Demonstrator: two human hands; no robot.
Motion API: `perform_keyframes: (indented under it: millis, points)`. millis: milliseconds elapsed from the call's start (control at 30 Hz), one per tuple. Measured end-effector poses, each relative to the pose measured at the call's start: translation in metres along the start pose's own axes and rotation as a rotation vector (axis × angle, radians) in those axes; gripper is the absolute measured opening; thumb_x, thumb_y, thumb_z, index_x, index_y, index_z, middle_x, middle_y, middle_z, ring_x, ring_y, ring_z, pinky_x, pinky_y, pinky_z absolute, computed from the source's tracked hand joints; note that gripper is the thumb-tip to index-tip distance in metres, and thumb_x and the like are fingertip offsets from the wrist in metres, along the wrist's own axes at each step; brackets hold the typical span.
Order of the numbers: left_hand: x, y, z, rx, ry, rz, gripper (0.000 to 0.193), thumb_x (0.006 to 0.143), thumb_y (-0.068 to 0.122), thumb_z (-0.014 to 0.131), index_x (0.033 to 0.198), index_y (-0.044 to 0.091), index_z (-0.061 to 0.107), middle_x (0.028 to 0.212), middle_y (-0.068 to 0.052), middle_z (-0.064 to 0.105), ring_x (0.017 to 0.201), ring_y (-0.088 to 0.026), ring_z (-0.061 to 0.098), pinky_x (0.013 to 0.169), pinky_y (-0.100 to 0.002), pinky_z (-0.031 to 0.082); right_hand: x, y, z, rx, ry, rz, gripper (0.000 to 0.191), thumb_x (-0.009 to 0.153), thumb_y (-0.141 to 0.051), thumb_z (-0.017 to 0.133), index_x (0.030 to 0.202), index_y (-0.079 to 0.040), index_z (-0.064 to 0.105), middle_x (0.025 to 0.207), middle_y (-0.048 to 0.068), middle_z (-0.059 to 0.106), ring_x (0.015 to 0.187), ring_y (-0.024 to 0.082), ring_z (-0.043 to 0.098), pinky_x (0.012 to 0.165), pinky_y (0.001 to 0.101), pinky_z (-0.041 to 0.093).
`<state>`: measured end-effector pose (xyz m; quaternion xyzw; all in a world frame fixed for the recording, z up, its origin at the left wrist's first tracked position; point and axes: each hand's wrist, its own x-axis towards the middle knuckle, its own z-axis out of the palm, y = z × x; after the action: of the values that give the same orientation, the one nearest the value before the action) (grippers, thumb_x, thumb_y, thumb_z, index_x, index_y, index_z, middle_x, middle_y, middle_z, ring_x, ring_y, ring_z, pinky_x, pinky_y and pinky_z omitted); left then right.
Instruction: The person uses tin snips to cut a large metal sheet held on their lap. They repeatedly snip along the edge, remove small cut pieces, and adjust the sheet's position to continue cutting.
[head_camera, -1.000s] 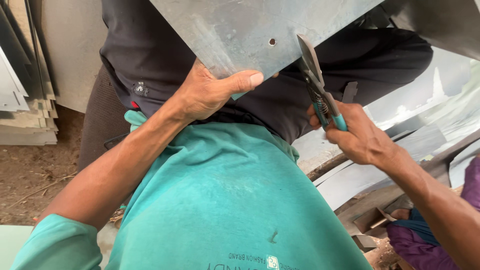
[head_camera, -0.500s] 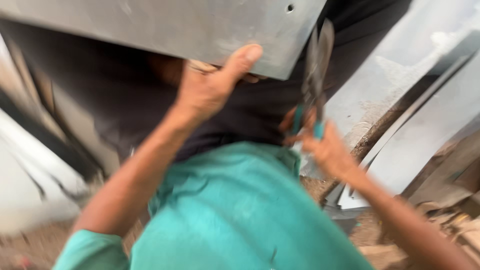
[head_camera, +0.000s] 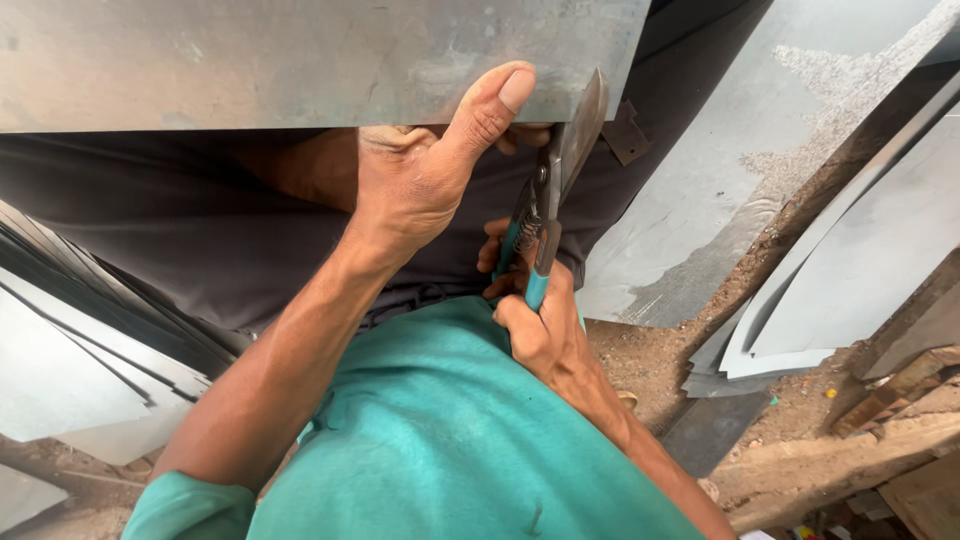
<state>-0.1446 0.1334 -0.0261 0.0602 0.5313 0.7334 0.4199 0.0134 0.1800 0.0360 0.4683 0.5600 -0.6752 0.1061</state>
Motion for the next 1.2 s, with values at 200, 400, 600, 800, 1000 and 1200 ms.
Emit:
perform_keyframes:
  millis: [200,400,600,800,1000,1200]
  points:
    - [-0.001,0.000,-0.002,0.071,0.023,0.020,0.018,0.104,0.017,0.077,0.116,0.003,0.076,0.103,-0.004,0.077,0.093,-0.009,0.072,0.085,-0.023,0.060,0.013,0.008,-0.002,-0.083,0.077,-0.011,0.028,0.068,-0.005,0.047,0.090,0.004,0.062,0.074,0.009,0.060,0.065,0.018,0.054,0.060,0.0340,0.045]
    - [-0.002,-0.001,-0.005,0.232,0.070,-0.225,0.026,0.100,0.018,0.075,0.123,0.006,0.076,0.092,-0.002,0.077,0.070,-0.006,0.060,0.057,-0.021,0.042,0.027,-0.004,0.000,-0.057,0.098,-0.080,0.031,0.069,-0.003,0.046,0.095,0.002,0.061,0.077,0.007,0.061,0.067,0.014,0.056,0.060,0.0291,0.048]
    - [-0.002,0.004,-0.001,0.180,0.050,-0.133,0.020,0.103,0.018,0.076,0.117,0.005,0.078,0.084,0.003,0.076,0.064,-0.003,0.061,0.057,-0.021,0.047,0.037,-0.007,-0.002,-0.056,0.134,-0.085,0.022,0.070,-0.006,0.049,0.085,0.004,0.060,0.069,0.008,0.060,0.060,0.016,0.055,0.055,0.0308,0.046]
    - [-0.005,0.013,0.002,0.021,0.043,-0.254,0.021,0.100,0.020,0.076,0.113,0.003,0.079,0.076,0.004,0.070,0.059,-0.001,0.058,0.048,-0.017,0.045,0.049,-0.018,-0.005,-0.054,0.081,-0.280,0.027,0.071,-0.017,0.050,0.090,0.000,0.057,0.070,0.004,0.054,0.059,0.014,0.049,0.055,0.0283,0.041]
    - [-0.008,0.004,0.003,0.143,0.065,-0.277,0.023,0.096,0.018,0.075,0.116,0.006,0.077,0.084,0.007,0.073,0.060,0.000,0.052,0.048,-0.016,0.038,0.059,0.006,-0.018,-0.109,0.141,-0.297,0.024,0.071,-0.020,0.049,0.084,-0.001,0.057,0.067,0.002,0.054,0.057,0.015,0.050,0.050,0.0285,0.041]
    - [-0.008,0.000,-0.001,0.023,0.045,-0.241,0.020,0.097,0.011,0.074,0.114,0.000,0.077,0.091,0.000,0.073,0.078,-0.004,0.065,0.058,-0.016,0.047,0.072,0.004,-0.026,-0.162,0.232,-0.233,0.015,0.076,-0.014,0.055,0.084,-0.002,0.058,0.068,0.005,0.057,0.057,0.015,0.052,0.051,0.0310,0.042]
